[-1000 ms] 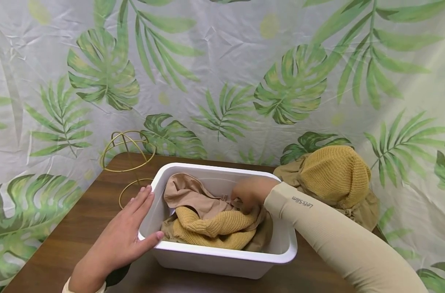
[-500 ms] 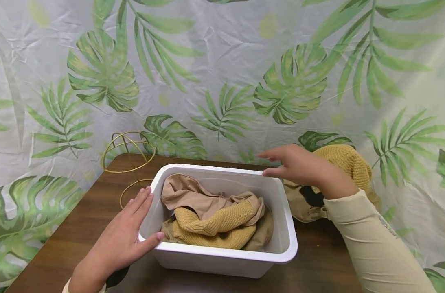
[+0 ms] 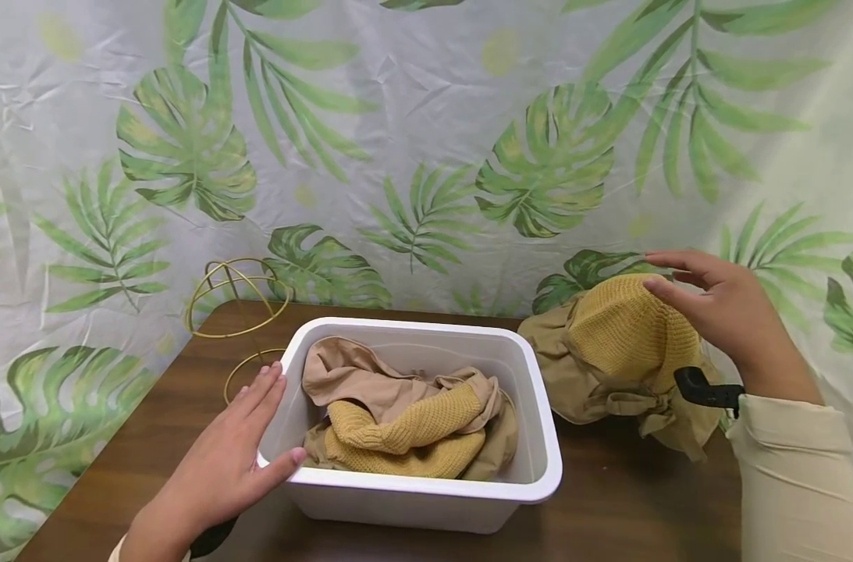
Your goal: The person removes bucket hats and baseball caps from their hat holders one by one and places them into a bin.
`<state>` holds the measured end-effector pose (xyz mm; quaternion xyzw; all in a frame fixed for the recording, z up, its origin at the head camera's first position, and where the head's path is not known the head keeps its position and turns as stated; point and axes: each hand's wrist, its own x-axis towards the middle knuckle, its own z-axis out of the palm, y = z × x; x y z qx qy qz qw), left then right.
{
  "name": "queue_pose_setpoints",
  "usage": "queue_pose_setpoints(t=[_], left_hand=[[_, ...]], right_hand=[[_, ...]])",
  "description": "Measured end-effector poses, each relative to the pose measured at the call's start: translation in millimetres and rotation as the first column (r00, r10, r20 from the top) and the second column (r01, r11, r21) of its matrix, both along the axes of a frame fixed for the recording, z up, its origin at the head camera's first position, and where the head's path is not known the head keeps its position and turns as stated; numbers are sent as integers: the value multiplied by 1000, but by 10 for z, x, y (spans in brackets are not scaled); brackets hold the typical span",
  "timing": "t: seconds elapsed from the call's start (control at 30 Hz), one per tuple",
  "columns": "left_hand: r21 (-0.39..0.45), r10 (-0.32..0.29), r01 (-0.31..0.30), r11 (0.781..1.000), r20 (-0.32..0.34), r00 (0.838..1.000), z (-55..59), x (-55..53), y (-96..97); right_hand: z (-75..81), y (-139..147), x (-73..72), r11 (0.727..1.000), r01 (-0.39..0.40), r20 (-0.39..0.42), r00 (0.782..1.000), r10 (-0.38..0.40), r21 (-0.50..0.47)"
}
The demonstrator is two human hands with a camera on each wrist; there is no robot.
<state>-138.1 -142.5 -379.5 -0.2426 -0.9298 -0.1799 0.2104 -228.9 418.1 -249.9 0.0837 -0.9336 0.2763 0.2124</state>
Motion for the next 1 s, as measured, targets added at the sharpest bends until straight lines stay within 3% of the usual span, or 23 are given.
queue_pose_setpoints(t=[0.17,0.4,0.6,0.8,1.0], left_hand=[[-2,0,0,1000,4,1000,-19,11,-13],[10,0,0,1000,10,1000,-12,17,3],[6,-6,6,1000,22,1000,8,-25,3],[11,-5,4,1000,29,1000,26,-45,-11],[9,-5,5,1000,22,1000,-6,-11,-10]], right_hand=[[-167,203,-105,999,36,52,998,-34,-31],[-325,492,-254,991,0,30,1000,4,-131],[-412,625,-358,995,2,137,991,11,-96],[-475,697,-472,989,-39,139,988,59,-141],[-548,702,-496,978,-102,177,975,134,-182]])
